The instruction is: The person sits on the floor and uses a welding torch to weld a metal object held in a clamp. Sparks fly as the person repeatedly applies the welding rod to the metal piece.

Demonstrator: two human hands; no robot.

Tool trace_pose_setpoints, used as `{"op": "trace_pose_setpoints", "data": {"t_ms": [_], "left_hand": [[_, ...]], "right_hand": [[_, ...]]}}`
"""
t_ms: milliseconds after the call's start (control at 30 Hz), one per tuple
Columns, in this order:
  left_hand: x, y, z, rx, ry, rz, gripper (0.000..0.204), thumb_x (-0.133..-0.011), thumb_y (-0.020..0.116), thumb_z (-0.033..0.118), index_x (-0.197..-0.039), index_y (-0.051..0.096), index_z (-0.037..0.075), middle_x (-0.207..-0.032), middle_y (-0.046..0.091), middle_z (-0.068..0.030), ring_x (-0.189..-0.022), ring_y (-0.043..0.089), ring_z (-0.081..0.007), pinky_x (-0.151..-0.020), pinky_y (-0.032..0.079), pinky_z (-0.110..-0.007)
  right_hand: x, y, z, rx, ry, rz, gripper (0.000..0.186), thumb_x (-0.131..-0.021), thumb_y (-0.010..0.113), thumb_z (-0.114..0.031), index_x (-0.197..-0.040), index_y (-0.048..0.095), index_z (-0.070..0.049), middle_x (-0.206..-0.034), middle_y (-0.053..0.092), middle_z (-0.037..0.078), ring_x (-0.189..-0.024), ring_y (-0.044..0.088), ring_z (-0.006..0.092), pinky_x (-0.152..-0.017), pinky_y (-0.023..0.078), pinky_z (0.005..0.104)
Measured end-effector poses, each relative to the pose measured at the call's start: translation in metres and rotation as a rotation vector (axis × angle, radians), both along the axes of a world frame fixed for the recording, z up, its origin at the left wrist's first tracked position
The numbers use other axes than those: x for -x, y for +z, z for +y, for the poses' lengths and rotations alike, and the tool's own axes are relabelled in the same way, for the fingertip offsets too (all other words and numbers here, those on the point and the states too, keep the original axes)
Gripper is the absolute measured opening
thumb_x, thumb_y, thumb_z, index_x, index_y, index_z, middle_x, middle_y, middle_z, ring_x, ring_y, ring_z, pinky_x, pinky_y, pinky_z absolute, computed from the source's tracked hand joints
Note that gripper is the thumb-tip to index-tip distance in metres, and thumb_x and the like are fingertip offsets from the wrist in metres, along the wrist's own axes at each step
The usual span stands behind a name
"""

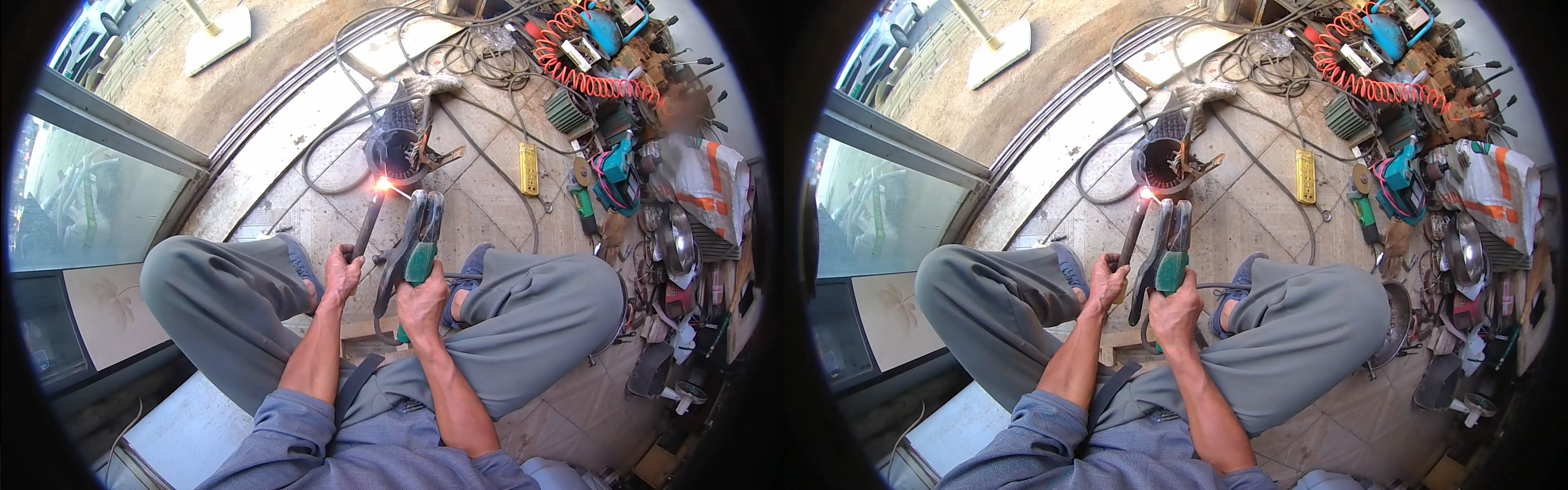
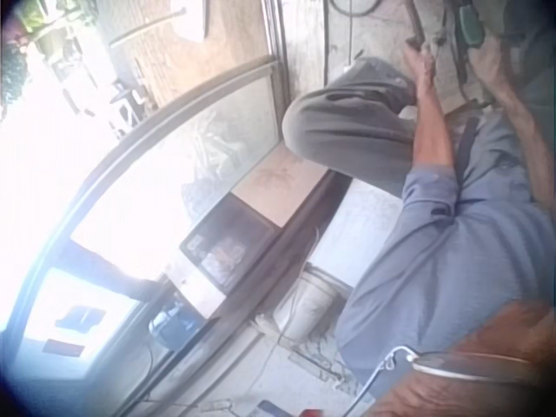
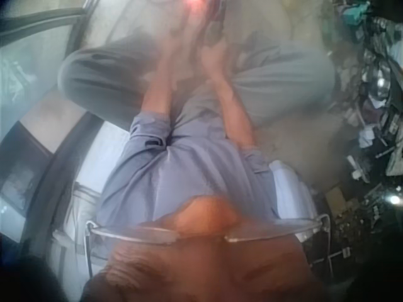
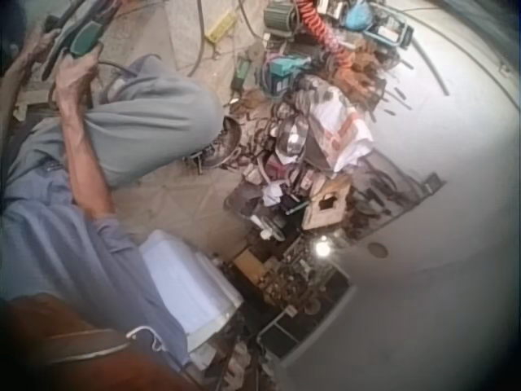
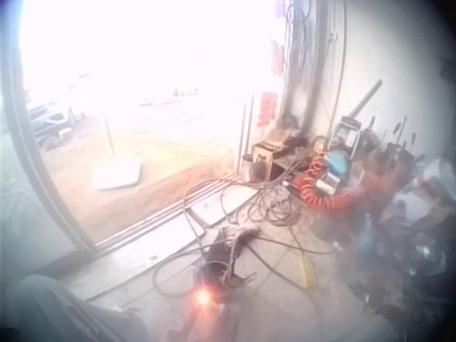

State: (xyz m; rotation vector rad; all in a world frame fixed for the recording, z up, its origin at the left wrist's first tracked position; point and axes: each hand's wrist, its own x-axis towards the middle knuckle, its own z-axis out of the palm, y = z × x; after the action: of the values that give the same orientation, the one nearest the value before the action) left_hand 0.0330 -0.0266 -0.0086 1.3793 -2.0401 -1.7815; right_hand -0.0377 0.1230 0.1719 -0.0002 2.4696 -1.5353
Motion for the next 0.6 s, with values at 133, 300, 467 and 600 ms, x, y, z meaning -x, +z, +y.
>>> {"op": "trace_pose_setpoints", "data": {"t_ms": [133, 300, 467, 600], "left_hand": [[-0.001, 0.003, -0.001, -0.013, 0.002, -0.01, 0.036, -0.082, 0.074, 0.012, -0.112, 0.061, -0.003, -0.091, 0.069, -0.0134, -0.08, 0.066, -0.0205, -0.075, 0.053, -0.035], [-0.001, 0.0, -0.002, -0.044, 0.017, 0.009, 0.035, -0.083, 0.073, 0.012, -0.113, 0.061, -0.002, -0.091, 0.069, -0.0121, -0.081, 0.065, -0.0192, -0.075, 0.052, -0.034], [-0.002, -0.006, -0.002, -0.022, 0.015, 0.005, 0.036, -0.083, 0.073, 0.012, -0.113, 0.061, -0.002, -0.092, 0.069, -0.0126, -0.082, 0.065, -0.0199, -0.077, 0.052, -0.034], [-0.002, -0.009, -0.003, -0.003, 0.013, -0.017, 0.037, -0.082, 0.074, 0.012, -0.114, 0.061, -0.002, -0.094, 0.07, -0.014, -0.084, 0.067, -0.0215, -0.079, 0.053, -0.035]], "right_hand": [[0.0, 0.001, -0.001, -0.008, -0.003, -0.005, 0.033, -0.071, 0.075, -0.004, -0.097, 0.056, 0.001, -0.075, 0.067, 0.022, -0.075, 0.068, 0.0423, -0.069, 0.051, 0.0462], [0.0, 0.0, -0.001, 0.003, -0.009, -0.007, 0.033, -0.071, 0.075, -0.005, -0.097, 0.056, 0.001, -0.075, 0.066, 0.022, -0.075, 0.068, 0.0426, -0.069, 0.051, 0.0463], [0.0, -0.002, -0.001, 0.007, -0.007, 0.0, 0.033, -0.071, 0.074, -0.005, -0.097, 0.056, 0.001, -0.074, 0.066, 0.022, -0.074, 0.068, 0.0432, -0.069, 0.052, 0.0467], [0.0, -0.002, 0.0, 0.015, 0.0, 0.001, 0.032, -0.071, 0.074, -0.004, -0.097, 0.056, 0.001, -0.074, 0.066, 0.023, -0.074, 0.068, 0.0435, -0.068, 0.051, 0.0471]]}}
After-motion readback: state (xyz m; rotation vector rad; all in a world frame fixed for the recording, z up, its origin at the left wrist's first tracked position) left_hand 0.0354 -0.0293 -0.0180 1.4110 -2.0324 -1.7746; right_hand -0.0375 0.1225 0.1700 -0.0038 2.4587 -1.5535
